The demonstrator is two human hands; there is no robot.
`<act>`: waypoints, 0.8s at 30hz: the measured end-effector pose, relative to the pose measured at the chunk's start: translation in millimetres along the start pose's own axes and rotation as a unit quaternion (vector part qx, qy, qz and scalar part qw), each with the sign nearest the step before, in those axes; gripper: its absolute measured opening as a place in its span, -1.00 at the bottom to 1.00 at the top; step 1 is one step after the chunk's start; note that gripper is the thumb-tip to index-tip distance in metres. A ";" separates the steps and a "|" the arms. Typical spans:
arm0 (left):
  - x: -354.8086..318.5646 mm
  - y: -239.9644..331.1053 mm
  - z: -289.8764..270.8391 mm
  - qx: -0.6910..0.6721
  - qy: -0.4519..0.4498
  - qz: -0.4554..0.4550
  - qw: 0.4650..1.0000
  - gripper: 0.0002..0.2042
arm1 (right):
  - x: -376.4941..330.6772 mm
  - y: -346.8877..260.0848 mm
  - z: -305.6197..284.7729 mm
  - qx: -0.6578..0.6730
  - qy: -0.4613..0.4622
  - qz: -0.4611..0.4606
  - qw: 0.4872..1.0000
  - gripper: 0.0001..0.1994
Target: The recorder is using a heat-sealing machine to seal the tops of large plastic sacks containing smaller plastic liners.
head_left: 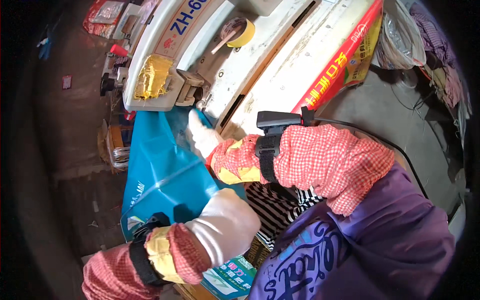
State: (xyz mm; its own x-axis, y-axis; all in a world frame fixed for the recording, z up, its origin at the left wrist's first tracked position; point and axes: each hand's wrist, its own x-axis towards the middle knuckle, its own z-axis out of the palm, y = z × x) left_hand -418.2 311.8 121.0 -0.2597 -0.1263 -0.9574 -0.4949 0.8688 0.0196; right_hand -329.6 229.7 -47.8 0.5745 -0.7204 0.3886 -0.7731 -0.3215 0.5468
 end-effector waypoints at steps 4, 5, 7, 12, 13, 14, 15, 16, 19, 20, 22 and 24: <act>4.9 -4.7 21.5 -0.043 0.084 -0.006 0.996 -0.85 | -68.6 45.5 -7.7 0.597 -0.149 -0.114 0.780 -0.76; 6.1 -4.4 21.4 -0.055 0.104 -0.014 0.993 -0.85 | -86.3 62.1 -5.3 0.750 -0.188 -0.134 0.619 -0.78; 6.2 -3.8 27.0 -0.054 0.096 -0.010 0.994 -0.84 | -87.3 63.4 -6.7 0.865 -0.219 -0.151 0.425 -0.80; 0.8 -3.2 49.6 -0.073 0.222 0.034 0.972 -0.90 | -28.9 65.8 -9.4 0.768 -0.051 0.059 0.636 -0.75; -0.1 -1.1 51.8 -0.072 0.236 0.029 0.969 -0.91 | -15.9 73.1 1.1 0.792 0.083 0.004 0.604 -0.69; 2.0 2.3 53.6 -0.061 0.266 0.036 0.961 -0.93 | -7.5 60.1 39.4 0.950 0.193 0.061 0.237 -0.74; 0.3 3.3 58.1 -0.065 0.270 0.032 0.960 -0.93 | -17.7 85.9 34.5 0.962 0.076 0.261 0.025 -0.79; -2.3 4.6 61.7 -0.073 0.291 0.025 0.953 -0.94 | -23.4 99.1 27.2 0.922 -0.099 0.271 0.258 -0.78; -5.6 4.1 55.3 -0.060 0.334 0.028 0.940 -0.95 | -34.8 42.2 51.5 0.759 -0.218 0.192 0.582 -0.73; -12.0 5.6 57.5 -0.068 0.344 0.012 0.936 -0.95 | -39.8 50.7 22.3 0.772 -0.213 0.158 0.578 -0.72; -16.6 8.8 46.7 -0.053 0.356 0.011 0.933 -0.96 | -37.8 9.0 30.8 0.837 -0.211 0.201 0.464 -0.71; -10.1 4.1 47.6 -0.048 0.368 0.011 0.929 -0.96 | -51.8 -62.0 63.1 0.841 -0.202 0.174 0.470 -0.69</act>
State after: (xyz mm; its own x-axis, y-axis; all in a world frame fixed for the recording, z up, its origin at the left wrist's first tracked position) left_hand -378.1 339.4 117.0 -0.7492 -0.4333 -0.5010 -0.5456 0.8326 0.0958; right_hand -328.4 248.2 -148.6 0.4985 -0.8585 -0.1206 -0.1145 0.0727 -0.9908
